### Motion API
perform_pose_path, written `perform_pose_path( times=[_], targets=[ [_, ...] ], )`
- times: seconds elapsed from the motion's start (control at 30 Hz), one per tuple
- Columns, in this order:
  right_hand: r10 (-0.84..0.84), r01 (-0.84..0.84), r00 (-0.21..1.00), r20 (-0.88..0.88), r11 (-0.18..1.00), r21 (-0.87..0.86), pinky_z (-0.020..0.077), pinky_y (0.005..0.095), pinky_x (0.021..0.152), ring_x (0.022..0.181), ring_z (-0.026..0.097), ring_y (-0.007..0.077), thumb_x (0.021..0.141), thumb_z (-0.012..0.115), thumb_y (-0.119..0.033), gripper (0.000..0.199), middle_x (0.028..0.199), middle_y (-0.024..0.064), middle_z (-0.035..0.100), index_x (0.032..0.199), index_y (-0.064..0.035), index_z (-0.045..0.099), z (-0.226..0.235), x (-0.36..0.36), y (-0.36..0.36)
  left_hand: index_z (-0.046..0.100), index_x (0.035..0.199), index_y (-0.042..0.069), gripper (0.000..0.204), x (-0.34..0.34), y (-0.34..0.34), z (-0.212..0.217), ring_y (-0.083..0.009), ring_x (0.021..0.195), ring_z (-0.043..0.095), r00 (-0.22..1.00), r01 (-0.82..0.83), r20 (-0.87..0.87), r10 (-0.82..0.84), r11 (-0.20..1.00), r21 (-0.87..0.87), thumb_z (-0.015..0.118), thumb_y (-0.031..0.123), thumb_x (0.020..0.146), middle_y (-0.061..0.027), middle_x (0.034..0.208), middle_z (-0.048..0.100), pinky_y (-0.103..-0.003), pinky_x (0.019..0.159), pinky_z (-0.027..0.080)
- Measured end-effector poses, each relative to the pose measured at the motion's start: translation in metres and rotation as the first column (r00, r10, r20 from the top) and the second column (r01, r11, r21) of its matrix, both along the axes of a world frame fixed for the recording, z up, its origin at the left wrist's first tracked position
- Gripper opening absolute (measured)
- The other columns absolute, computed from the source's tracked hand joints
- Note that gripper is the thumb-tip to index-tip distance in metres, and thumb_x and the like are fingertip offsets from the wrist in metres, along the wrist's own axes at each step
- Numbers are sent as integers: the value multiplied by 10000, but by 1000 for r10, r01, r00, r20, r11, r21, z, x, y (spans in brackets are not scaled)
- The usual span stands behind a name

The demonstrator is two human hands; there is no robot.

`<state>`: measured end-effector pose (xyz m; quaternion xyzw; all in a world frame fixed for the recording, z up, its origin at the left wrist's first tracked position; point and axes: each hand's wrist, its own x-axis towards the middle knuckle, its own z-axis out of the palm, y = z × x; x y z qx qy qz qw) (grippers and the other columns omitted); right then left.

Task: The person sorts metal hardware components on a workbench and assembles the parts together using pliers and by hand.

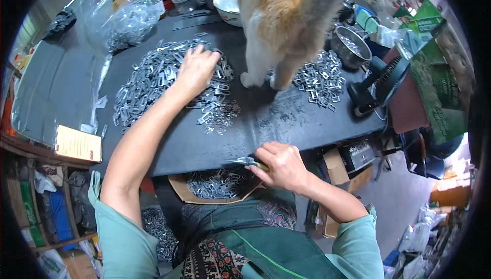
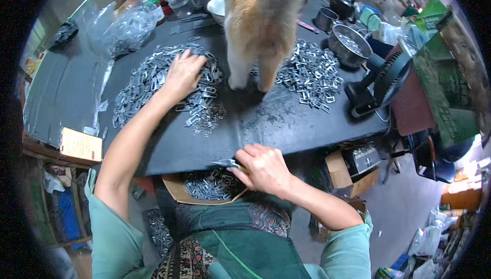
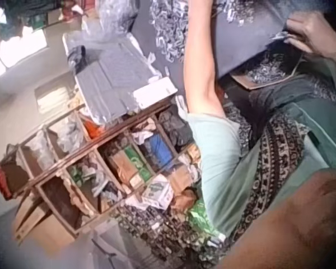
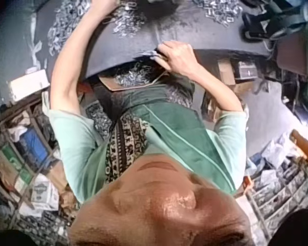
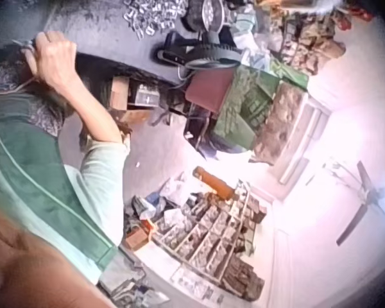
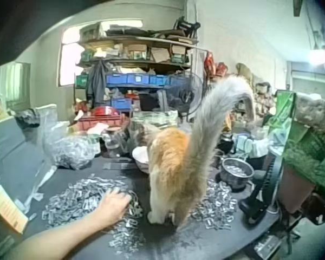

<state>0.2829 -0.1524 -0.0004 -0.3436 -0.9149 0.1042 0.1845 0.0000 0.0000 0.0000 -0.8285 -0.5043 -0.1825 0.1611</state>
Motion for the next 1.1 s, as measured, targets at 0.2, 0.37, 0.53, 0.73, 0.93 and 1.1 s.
perform_pose_path(
  times=[0.2, 0.37, 0.53, 0.73, 0.93, 1.1],
  targets=[
    [-129, 143, 990, -65, 940, 309, 507, 400, 626, 714, 605, 300, 687, 740, -132, 231, 757, 118, 578, 826, -48, 575, 24, 43, 48, 567, 1098, 7, 278, -18, -2, -10, -320, 850, 635, 773, -12, 634, -24, 999, 52, 643, 101, 847, -178, 965, 649, -378, 748, 482],
    [-382, 343, 924, -1, 827, 445, 503, 404, 739, 849, 607, 318, 690, 709, -68, 398, 903, 126, 599, 1067, -46, 586, 11, 84, 107, 552, 1046, 4, 128, -59, -31, 15, -245, 884, 635, -609, 224, 779, 150, 975, -13, 555, 99, 961, -118, 998, 609, -367, 787, 562],
    [-297, 179, 938, 177, 855, 487, 488, 389, 726, 833, 592, 296, 723, 696, -138, 372, 863, 108, 573, 1076, -65, 605, 8, 81, 146, 524, 1141, 46, 194, -61, -122, 25, -147, 732, 597, -592, 500, 660, 463, 853, -151, 544, 112, 959, -79, 987, 617, -270, 621, 519],
    [-323, 216, 923, 209, 885, 413, 504, 407, 700, 815, 614, 303, 735, 674, -99, 173, 804, 105, 569, 875, -64, 578, 17, 75, 169, 511, 1172, 58, 236, -27, -249, 0, -126, 677, 607, -439, 684, 457, 774, 617, -389, 558, 75, 942, -70, 957, 640, -205, 487, 443],
    [-310, 320, 898, 312, 947, 18, 479, 471, 699, 833, 607, 389, 821, 684, -193, 208, 833, 156, 592, 842, -30, 556, 48, 65, 168, 518, 1197, 35, 259, 18, -289, -25, -99, 607, 604, -250, 845, 399, 882, 400, -356, 552, 62, 941, -56, 906, 653, -211, 470, 423],
    [-389, 386, 918, -82, 826, 411, 477, 479, 729, 855, 592, 408, 853, 654, -209, 213, 871, 187, 589, 878, -16, 567, 40, 59, 241, 519, 1312, 59, 353, 38, -276, -19, -46, 607, 538, -20, 919, 453, 891, 195, -343, 574, 123, 970, 0, 810, 592, -169, 506, 380]
  ],
)
